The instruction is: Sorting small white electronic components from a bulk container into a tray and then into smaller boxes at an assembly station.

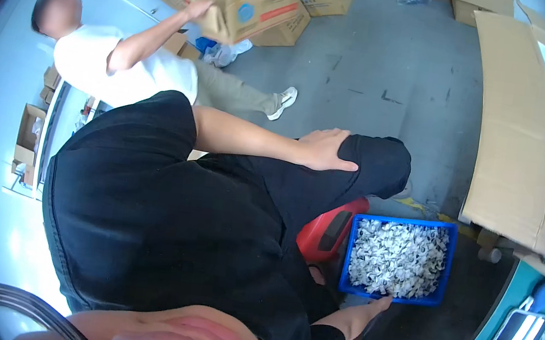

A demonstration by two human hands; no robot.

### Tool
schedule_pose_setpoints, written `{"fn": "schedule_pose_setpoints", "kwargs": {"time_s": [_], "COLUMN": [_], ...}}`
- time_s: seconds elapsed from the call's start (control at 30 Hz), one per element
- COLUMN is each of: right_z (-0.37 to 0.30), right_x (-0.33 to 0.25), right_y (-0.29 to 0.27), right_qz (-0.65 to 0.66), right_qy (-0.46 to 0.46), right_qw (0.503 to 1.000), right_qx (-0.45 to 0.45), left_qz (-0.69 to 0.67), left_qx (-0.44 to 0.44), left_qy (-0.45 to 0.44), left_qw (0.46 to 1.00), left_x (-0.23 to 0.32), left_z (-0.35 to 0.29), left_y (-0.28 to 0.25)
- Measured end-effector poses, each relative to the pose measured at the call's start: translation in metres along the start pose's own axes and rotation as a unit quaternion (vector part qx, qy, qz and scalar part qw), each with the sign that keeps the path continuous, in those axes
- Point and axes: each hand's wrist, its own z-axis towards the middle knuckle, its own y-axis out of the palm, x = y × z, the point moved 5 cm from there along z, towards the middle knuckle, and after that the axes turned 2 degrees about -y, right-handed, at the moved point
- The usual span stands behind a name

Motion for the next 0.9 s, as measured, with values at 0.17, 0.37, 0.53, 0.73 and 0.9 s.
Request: {"fn": "schedule_pose_setpoints", "kwargs": {"time_s": [0.17, 0.37, 0.53, 0.73, 0.9], "right_z": [-0.001, 0.007, -0.035, -0.069, -0.071], "right_x": [-0.022, 0.021, -0.013, 0.074, 0.027], "right_y": [0.006, -0.022, -0.028, -0.049, -0.053], "right_qz": [-0.035, -0.037, -0.018, -0.051, 0.034], "right_qy": [0.024, 0.011, -0.016, 0.124, 0.125], "right_qw": [0.991, 0.994, 0.987, 0.985, 0.991], "right_qx": [0.126, 0.101, 0.162, 0.107, 0.036], "left_qz": [0.078, 0.071, 0.059, 0.036, 0.017], "left_qx": [0.064, 0.06, 0.085, 0.051, 0.057], "left_qy": [0.054, 0.123, 0.072, 0.099, 0.107], "left_qw": [0.993, 0.988, 0.992, 0.993, 0.992], "left_x": [0.034, 0.054, 0.044, 0.053, 0.036], "left_z": [0.015, 0.043, 0.032, 0.042, 0.045], "left_y": [0.009, 0.023, 0.006, 0.007, -0.01]}}
